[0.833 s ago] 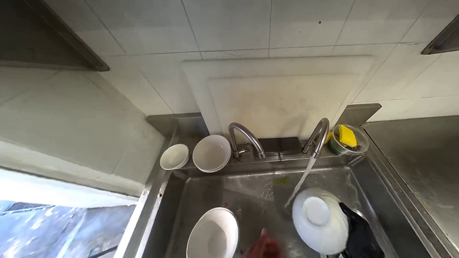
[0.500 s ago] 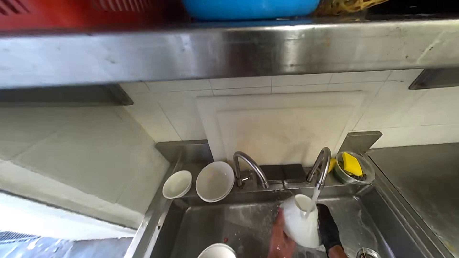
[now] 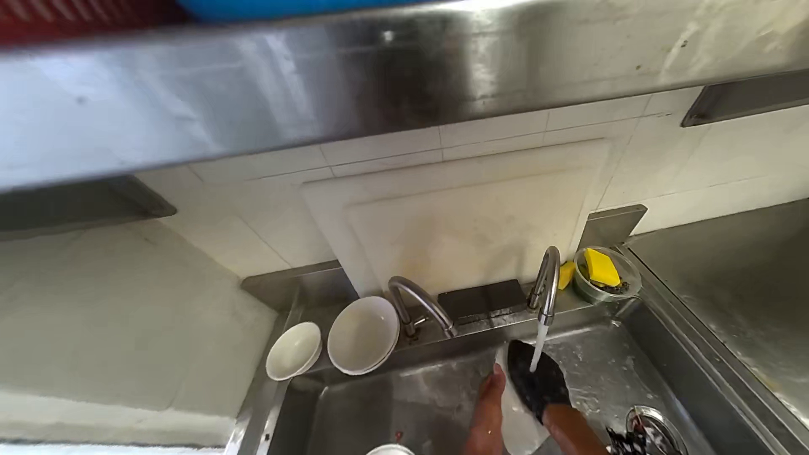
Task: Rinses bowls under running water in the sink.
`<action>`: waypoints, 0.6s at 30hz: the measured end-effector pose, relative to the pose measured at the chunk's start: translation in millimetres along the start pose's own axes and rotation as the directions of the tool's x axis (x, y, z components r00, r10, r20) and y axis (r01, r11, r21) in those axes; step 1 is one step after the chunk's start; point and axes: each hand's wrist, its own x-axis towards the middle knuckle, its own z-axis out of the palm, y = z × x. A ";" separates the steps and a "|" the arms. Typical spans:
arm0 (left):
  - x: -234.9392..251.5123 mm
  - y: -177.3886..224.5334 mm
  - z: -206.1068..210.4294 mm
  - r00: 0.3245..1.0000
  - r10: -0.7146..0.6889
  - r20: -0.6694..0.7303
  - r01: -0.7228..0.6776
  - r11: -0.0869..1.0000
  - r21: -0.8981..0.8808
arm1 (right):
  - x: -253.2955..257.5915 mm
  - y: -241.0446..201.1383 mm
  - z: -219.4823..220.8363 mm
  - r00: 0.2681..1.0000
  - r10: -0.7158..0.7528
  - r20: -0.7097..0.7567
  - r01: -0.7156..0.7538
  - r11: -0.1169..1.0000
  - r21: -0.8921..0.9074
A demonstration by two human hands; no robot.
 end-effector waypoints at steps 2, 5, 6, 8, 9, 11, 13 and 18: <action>0.6 -5.5 4.6 0.993 0.011 -0.117 -0.031 0.985 -0.169 | 17.7 -14.2 28.0 0.950 -0.124 -0.287 0.114 0.992 -0.052; 5.6 -25.9 4.3 0.976 -0.050 -0.213 -0.085 0.809 -0.582 | -9.5 -35.8 20.5 0.947 0.013 -0.322 0.032 0.990 0.135; 7.6 -25.4 5.2 0.978 -0.044 -0.206 -0.103 0.751 -0.652 | -12.4 -31.9 12.7 0.954 0.100 -0.283 -0.014 0.957 0.291; 5.5 -22.0 1.4 0.982 -0.059 -0.178 -0.080 0.729 -0.680 | -1.7 -2.0 22.7 0.934 0.220 -0.281 -0.015 0.811 0.585; 5.7 -27.6 -5.5 0.985 -0.066 -0.158 -0.053 0.759 -0.649 | 12.1 20.2 37.1 0.906 0.266 -0.330 0.038 0.723 0.689; 9.6 -31.2 -14.6 0.988 -0.050 -0.144 -0.036 0.839 -0.544 | 26.2 38.8 20.7 0.958 0.259 -0.125 -0.023 0.502 0.864; 20.6 -33.4 -22.3 0.990 0.028 -0.137 -0.089 0.883 -0.461 | 26.4 39.1 -19.1 0.983 0.064 0.170 -0.182 0.344 0.921; 26.8 -15.9 -22.0 0.997 0.016 0.076 0.003 0.972 -0.236 | -0.7 7.8 -70.1 0.957 -0.168 0.238 0.000 0.817 0.576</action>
